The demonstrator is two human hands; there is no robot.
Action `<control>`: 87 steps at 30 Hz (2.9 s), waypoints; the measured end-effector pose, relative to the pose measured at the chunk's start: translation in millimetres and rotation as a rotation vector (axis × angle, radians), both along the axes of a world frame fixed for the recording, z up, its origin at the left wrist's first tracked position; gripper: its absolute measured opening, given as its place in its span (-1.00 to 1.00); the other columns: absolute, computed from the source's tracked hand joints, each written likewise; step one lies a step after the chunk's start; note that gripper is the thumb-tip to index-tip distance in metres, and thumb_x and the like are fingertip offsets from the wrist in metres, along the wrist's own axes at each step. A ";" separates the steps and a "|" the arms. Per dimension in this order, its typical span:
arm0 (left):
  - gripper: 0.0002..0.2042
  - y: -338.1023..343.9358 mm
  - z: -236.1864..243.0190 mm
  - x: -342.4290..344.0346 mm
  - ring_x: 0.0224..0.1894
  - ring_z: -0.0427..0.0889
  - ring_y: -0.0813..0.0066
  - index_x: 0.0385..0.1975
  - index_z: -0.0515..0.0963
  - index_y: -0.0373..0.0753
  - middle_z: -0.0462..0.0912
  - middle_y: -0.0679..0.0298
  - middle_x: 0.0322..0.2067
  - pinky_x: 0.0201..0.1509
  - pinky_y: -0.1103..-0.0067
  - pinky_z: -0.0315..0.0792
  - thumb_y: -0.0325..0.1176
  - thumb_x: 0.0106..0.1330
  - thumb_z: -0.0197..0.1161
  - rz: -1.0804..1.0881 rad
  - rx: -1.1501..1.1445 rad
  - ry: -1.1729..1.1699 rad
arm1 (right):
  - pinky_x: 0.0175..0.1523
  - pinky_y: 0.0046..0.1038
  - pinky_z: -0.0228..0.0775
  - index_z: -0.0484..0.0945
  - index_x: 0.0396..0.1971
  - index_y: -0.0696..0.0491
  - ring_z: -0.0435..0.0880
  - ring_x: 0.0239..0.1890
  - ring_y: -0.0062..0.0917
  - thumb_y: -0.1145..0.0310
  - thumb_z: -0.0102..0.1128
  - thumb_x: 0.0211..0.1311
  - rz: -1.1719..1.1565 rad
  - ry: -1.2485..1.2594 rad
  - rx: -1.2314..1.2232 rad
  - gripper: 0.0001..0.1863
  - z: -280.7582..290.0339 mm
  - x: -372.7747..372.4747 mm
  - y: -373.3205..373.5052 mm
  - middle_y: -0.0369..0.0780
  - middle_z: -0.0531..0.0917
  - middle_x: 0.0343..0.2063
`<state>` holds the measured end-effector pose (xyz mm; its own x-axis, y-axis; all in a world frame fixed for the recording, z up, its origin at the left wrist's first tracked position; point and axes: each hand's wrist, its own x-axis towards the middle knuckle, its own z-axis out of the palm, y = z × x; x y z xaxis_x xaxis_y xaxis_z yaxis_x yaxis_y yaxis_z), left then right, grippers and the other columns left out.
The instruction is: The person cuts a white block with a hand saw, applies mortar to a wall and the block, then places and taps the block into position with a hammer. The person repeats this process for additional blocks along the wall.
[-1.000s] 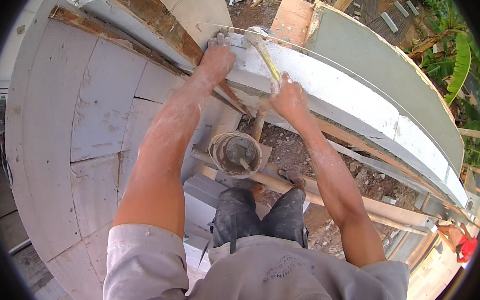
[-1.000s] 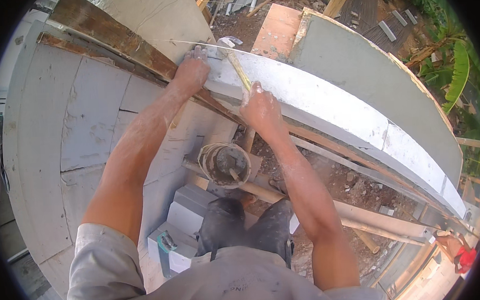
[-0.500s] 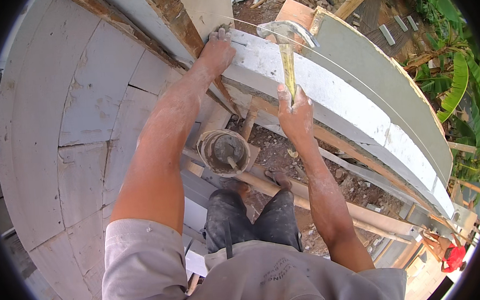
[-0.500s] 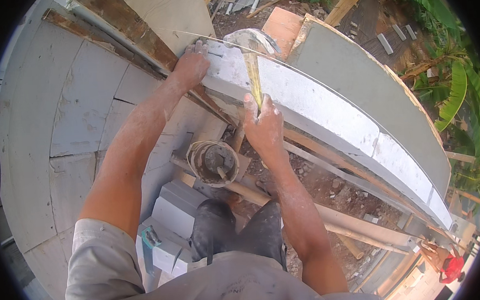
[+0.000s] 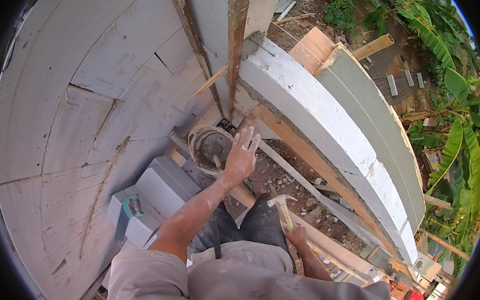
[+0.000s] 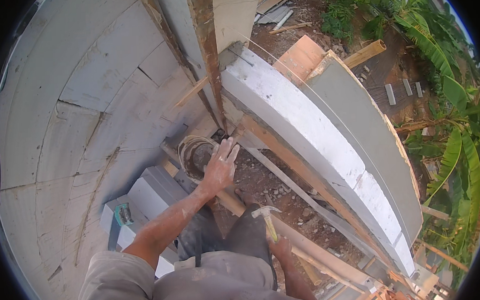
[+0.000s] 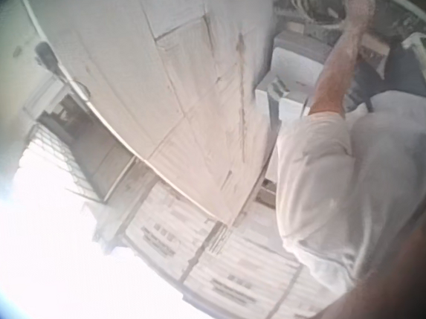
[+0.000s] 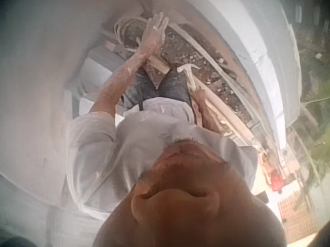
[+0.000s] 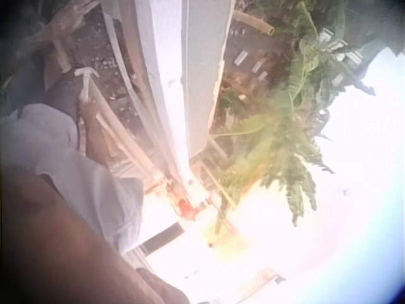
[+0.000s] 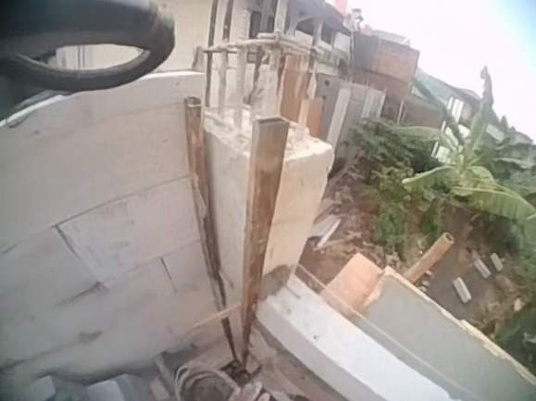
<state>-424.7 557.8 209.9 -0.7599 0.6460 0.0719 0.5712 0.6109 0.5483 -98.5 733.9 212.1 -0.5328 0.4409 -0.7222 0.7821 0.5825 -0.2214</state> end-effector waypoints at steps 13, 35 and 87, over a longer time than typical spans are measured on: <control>-0.60 -390.5 -24.5 391.3 -0.13 0.64 -0.03 -0.11 0.61 -0.22 0.68 -0.07 -0.30 0.01 0.18 0.49 -0.57 -0.02 0.12 1.373 -0.390 -0.680 | 0.13 -0.11 0.40 0.61 -0.21 0.33 0.59 0.01 0.07 0.00 0.17 0.13 0.677 -0.292 0.040 -0.42 -75.8 -172.9 11.7 0.23 0.62 -0.17; -0.45 -111.0 -110.1 337.9 0.31 0.28 -0.05 0.28 0.28 -0.42 0.29 -0.08 0.30 0.35 0.11 0.16 -0.14 0.41 -0.03 1.344 -0.164 -1.020 | 0.03 -0.12 0.48 0.53 -0.19 0.27 0.63 -0.09 0.01 0.37 0.07 0.10 0.982 0.031 -0.573 -0.67 -321.4 -141.0 -504.4 0.14 0.64 -0.24; -0.24 -244.2 -550.2 69.3 -0.16 0.70 0.28 0.08 0.54 -0.27 0.66 0.06 -0.10 -0.01 0.42 0.55 0.18 -0.02 0.48 1.161 0.503 -1.383 | 0.16 -0.25 0.47 0.65 -0.12 0.15 0.59 0.09 -0.19 0.26 -0.01 0.25 2.383 -0.381 0.180 -0.63 -415.1 -433.3 -219.6 -0.04 0.64 -0.02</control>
